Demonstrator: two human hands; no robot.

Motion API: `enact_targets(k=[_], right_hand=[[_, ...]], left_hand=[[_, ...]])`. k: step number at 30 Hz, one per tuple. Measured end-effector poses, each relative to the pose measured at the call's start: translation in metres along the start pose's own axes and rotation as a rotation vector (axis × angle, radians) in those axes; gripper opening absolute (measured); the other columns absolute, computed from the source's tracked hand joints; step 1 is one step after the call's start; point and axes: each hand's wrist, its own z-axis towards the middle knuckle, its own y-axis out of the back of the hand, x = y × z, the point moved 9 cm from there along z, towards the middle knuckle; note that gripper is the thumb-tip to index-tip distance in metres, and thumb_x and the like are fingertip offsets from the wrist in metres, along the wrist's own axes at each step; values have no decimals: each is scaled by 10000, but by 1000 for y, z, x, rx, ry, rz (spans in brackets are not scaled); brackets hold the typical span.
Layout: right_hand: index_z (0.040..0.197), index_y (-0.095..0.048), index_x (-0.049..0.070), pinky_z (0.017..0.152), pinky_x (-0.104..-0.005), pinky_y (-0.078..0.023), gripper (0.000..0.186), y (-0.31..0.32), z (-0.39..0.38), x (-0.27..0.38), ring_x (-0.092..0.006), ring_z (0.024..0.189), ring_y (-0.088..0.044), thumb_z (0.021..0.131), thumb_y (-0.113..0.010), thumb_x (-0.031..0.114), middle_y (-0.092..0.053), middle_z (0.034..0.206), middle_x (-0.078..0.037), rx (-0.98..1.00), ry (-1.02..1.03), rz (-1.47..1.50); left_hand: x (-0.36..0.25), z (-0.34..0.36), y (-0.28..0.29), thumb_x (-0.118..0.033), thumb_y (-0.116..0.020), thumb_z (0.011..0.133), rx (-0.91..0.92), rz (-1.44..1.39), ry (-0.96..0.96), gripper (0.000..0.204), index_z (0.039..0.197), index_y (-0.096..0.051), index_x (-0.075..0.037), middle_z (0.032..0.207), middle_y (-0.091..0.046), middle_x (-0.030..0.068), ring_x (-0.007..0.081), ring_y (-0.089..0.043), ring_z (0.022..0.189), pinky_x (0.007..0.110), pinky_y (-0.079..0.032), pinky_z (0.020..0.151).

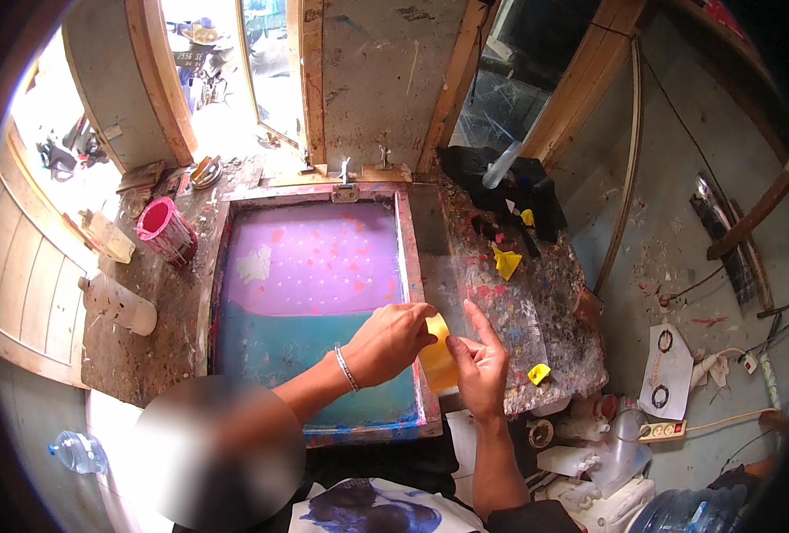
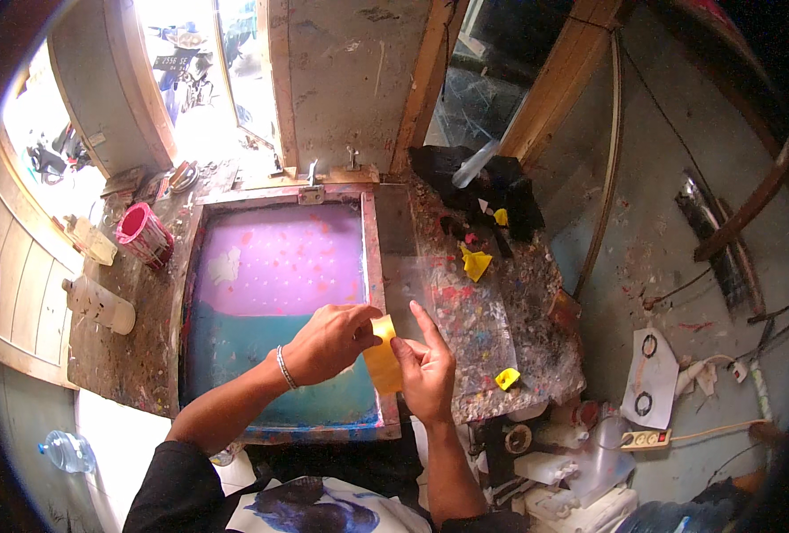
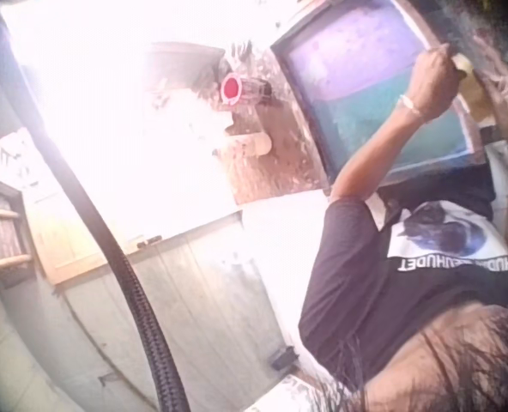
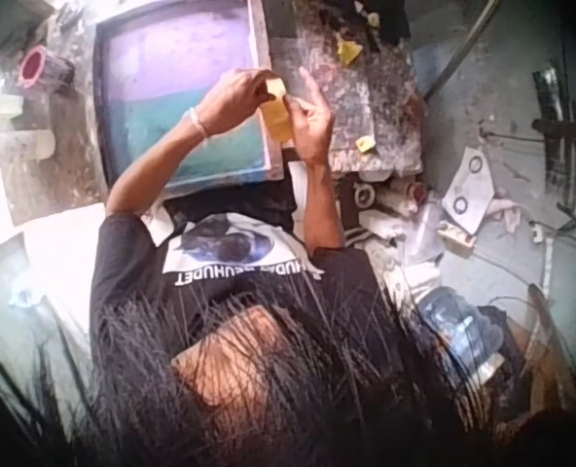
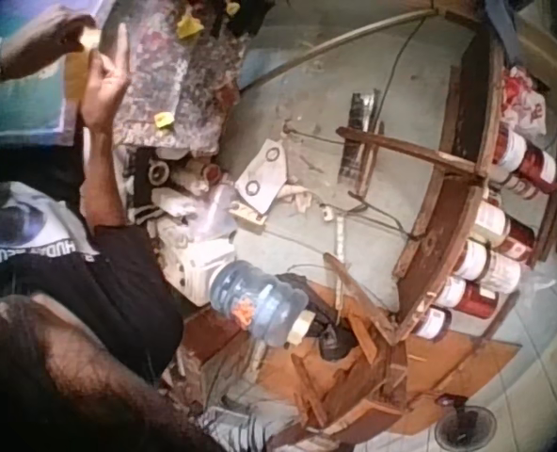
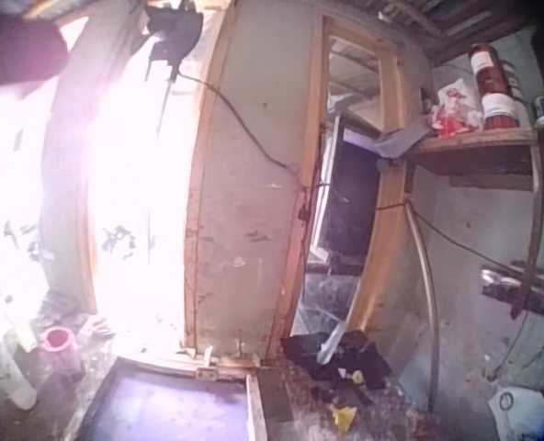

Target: The person secures a metal latch on a wooden screen printing frame and then applies strips of masking tape along the edges of the screen mesh. They repeatedly tear tape from a roll and press it onto the frame to seal the edges.

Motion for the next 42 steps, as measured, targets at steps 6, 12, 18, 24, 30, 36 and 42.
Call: enact_targets(k=[6, 12, 18, 24, 30, 36, 42], right_hand=[[1468, -245, 11, 856, -302, -514, 779, -23, -16, 4, -174, 972, -639, 875, -720, 184, -645, 1111, -150, 90, 151, -66], [1392, -263, 65, 830, -476, -541, 824, -39, -29, 7, -434, 978, -642, 764, -766, 245, -628, 1090, -246, 43, 215, -582], [1392, -327, 29, 788, -429, -541, 917, -3, -62, -8, -367, 862, -686, 713, -827, 391, -684, 928, -206, 241, -79, -681], [1292, -518, 27, 823, -392, -521, 865, 26, -126, -25, -303, 908, -684, 688, -804, 578, -674, 992, -205, 455, -269, -589], [1427, -390, 74, 784, -304, -520, 707, 41, -172, -49, -163, 864, -665, 851, -742, 284, -685, 1040, -114, 702, -614, -387], [1456, -364, 130, 915, -364, -482, 686, 6, -192, -78, -255, 1078, -601, 860, -667, 285, -533, 1349, -130, 1012, -448, -284], [1481, -288, 135, 924, -318, -465, 801, -17, -198, -76, -194, 1112, -536, 791, -696, 133, -517, 1251, -95, 1124, -453, 13]], left_hand=[[-1, -7, 10, -46, -641, 811, 5, 58, -50, 41, 810, -646, -5, 778, -638, 157, 354, -632, 690, 415, -497, 622], [-6, -7, 21, -33, -619, 811, 73, 69, -42, 58, 786, -650, 10, 789, -645, 178, 348, -639, 724, 395, -512, 662], [-10, 21, 210, 21, -615, 832, -222, 209, -10, 73, 828, -687, 10, 750, -687, 83, 132, -624, 674, 298, -511, 639], [16, 13, 248, -35, -641, 875, -31, 216, 109, 77, 834, -684, 13, 699, -635, 27, 66, -556, 646, 234, -461, 594], [6, -36, 217, -44, -626, 882, 13, 90, 240, 87, 821, -646, 15, 699, -599, -8, 53, -518, 637, 231, -434, 589], [-23, -92, 214, 62, -599, 838, -127, 12, 422, 67, 828, -602, -4, 732, -562, -22, 40, -502, 673, 202, -407, 618], [-18, -107, 239, 54, -598, 844, -182, 163, 431, 81, 813, -581, -19, 712, -529, -38, 30, -459, 652, 205, -379, 592]])
